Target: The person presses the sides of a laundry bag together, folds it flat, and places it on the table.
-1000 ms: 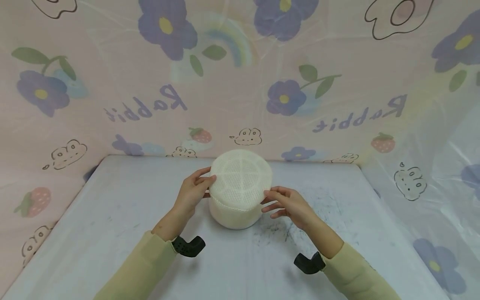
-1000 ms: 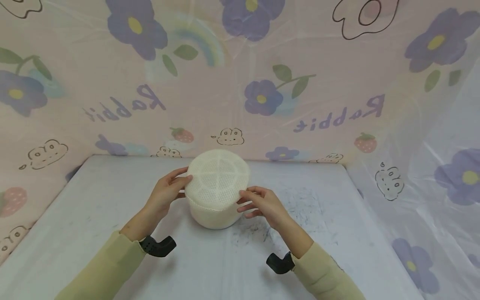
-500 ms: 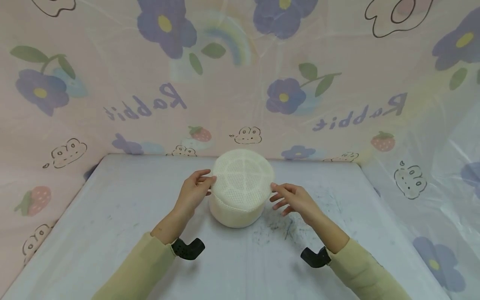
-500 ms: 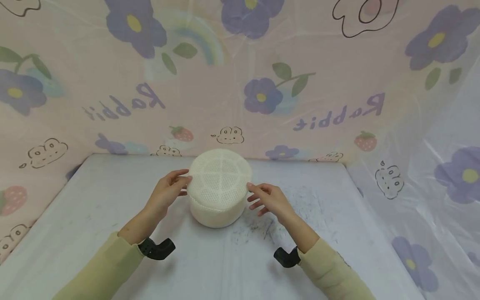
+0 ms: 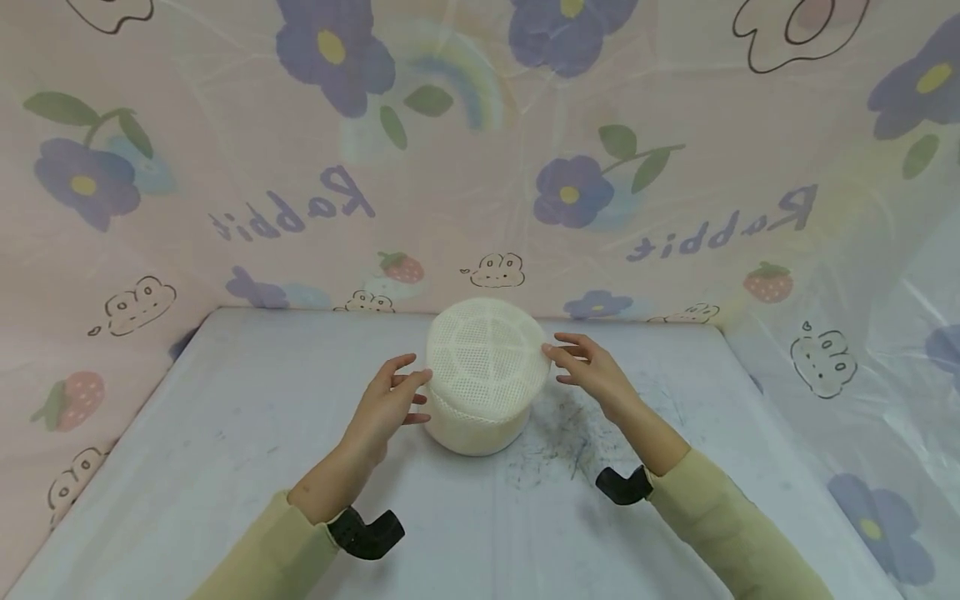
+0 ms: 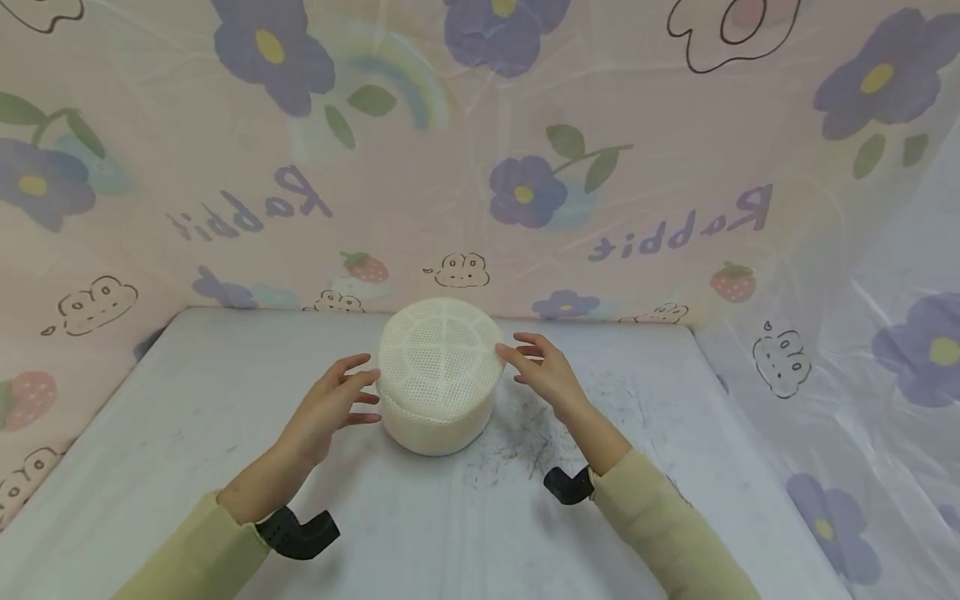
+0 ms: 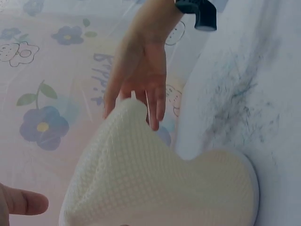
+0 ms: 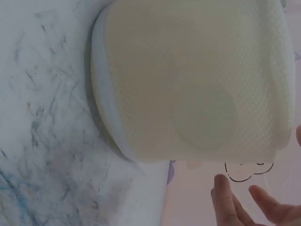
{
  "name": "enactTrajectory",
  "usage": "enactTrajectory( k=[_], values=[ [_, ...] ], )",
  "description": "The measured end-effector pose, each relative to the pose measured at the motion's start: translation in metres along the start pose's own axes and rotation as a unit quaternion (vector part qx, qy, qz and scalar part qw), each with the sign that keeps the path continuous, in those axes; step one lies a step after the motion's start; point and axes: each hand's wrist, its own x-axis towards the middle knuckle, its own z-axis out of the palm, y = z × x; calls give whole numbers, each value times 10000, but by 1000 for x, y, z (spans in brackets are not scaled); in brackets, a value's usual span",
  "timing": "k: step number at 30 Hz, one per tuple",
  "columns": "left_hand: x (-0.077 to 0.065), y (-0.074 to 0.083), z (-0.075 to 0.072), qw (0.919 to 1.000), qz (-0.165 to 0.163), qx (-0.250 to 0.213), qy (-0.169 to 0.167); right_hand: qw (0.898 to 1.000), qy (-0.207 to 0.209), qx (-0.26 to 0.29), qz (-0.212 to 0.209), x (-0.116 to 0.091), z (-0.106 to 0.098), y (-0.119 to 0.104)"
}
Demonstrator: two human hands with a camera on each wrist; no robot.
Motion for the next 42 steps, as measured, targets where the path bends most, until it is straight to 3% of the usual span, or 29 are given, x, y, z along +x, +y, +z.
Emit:
enactTrajectory(
  k=[10, 22, 42],
  values=[
    [-10, 2, 10, 9994, 23, -346, -49, 9999, -122, 66, 49, 9, 5, -12],
    [-9, -3, 16, 9991, 228, -353, -31, 9994, -36, -39, 331, 12, 8, -17],
    [8, -6, 14, 9978, 463, -447, 148, 9982, 9, 334, 491, 8, 11, -11]
  ],
)
